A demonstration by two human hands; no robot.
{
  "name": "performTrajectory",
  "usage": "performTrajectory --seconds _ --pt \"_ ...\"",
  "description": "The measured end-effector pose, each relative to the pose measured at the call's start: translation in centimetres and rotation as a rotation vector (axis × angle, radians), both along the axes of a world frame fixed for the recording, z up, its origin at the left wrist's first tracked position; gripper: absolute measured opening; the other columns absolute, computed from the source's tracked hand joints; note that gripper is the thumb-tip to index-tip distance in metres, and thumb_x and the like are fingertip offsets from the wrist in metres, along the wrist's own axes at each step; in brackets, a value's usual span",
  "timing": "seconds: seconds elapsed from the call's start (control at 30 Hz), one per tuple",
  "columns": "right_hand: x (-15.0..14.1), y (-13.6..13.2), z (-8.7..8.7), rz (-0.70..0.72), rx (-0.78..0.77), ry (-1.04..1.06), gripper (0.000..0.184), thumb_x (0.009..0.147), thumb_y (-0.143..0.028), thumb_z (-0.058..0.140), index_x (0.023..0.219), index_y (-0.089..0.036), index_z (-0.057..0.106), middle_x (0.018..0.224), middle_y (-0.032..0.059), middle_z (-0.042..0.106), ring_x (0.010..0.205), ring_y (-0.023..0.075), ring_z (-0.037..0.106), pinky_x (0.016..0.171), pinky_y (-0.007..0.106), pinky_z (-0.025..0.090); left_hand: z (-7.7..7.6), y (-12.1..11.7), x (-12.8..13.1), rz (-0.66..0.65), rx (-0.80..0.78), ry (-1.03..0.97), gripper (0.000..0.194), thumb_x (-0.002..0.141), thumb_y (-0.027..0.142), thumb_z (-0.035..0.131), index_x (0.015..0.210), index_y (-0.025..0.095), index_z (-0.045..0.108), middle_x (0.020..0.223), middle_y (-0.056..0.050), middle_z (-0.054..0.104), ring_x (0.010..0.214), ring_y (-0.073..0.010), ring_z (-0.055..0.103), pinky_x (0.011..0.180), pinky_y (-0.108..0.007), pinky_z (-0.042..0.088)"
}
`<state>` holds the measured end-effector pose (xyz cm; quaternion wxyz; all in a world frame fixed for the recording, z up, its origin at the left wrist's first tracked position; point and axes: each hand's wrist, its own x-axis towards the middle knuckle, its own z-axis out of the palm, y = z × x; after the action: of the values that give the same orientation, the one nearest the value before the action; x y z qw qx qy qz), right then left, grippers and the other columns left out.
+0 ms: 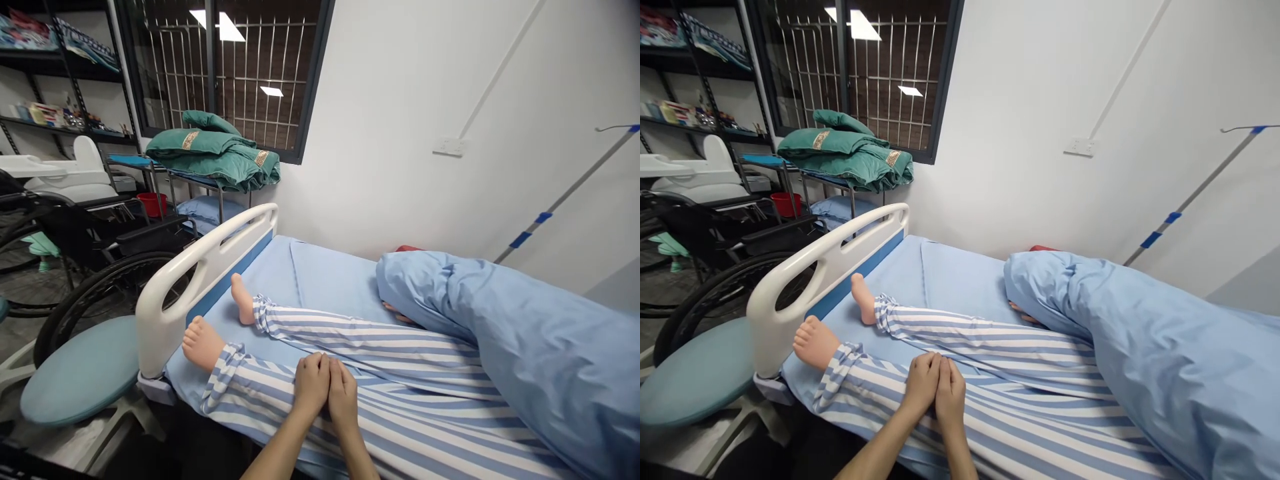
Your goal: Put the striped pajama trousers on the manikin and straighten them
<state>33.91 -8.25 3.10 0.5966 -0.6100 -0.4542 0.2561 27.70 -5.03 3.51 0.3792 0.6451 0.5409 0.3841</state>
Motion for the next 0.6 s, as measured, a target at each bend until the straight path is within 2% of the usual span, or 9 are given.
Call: performTrajectory --seconds 0.2,0.33,0.47,0.53,0.6 --pt "-0.3 -0.2 0.1 -0.005 -0.003 -0.009 0.043 0.08 -0.054 0.043 0.064 -0.016 0.054 0.061 0.0022 0.055 0.059 0.0148 0.048 0.058 0.026 0.041 0.0 -0.3 -0.4 -0.008 -0.024 0.1 0.036 0.086 0.033 0.03 0.065 0.019 0.055 0.072 -0.005 0.063 0.069 -0.0146 0.052 0.069 -0.026 0.034" --pt "0.1 -0.1 0.9 0.065 -0.034 0.005 0.042 0.079 -0.054 0.042 0.065 -0.016 0.054 0.063 0.003 0.056 0.062 0.0157 0.049 0.06 0.026 0.042 0.2 -0.4 -0.4 0.008 -0.025 0.113 0.037 0.087 0.033 0.028 0.068 0.02 0.057 0.075 -0.005 0.065 0.073 -0.0157 0.054 0.07 -0.027 0.034" --pt "1.3 -0.4 1.5 0.098 -0.084 -0.092 0.041 0.077 -0.055 0.046 0.059 -0.018 0.047 0.054 -0.0012 0.047 0.054 0.0133 0.041 0.051 0.024 0.037 0.2 -0.6 -0.2 -0.004 -0.036 0.16 0.037 0.086 0.032 0.03 0.067 0.02 0.059 0.075 -0.004 0.066 0.075 -0.016 0.055 0.069 -0.027 0.033" --pt "1.8 -0.5 1.3 0.085 -0.082 -0.152 0.041 0.077 -0.055 0.046 0.057 -0.019 0.045 0.052 -0.0021 0.044 0.052 0.0129 0.04 0.05 0.024 0.035 0.1 -0.6 -0.1 -0.003 -0.05 0.202 0.036 0.085 0.032 0.031 0.067 0.02 0.06 0.076 -0.004 0.066 0.075 -0.0167 0.055 0.069 -0.027 0.032" --pt "2.1 -0.5 0.8 0.073 -0.081 -0.176 0.042 0.078 -0.056 0.043 0.058 -0.019 0.046 0.054 -0.0006 0.047 0.055 0.0144 0.043 0.053 0.025 0.037 -0.1 -0.6 0.0 0.013 -0.062 0.22 0.035 0.085 0.033 0.032 0.069 0.02 0.061 0.078 -0.005 0.067 0.078 -0.0174 0.055 0.07 -0.028 0.032"
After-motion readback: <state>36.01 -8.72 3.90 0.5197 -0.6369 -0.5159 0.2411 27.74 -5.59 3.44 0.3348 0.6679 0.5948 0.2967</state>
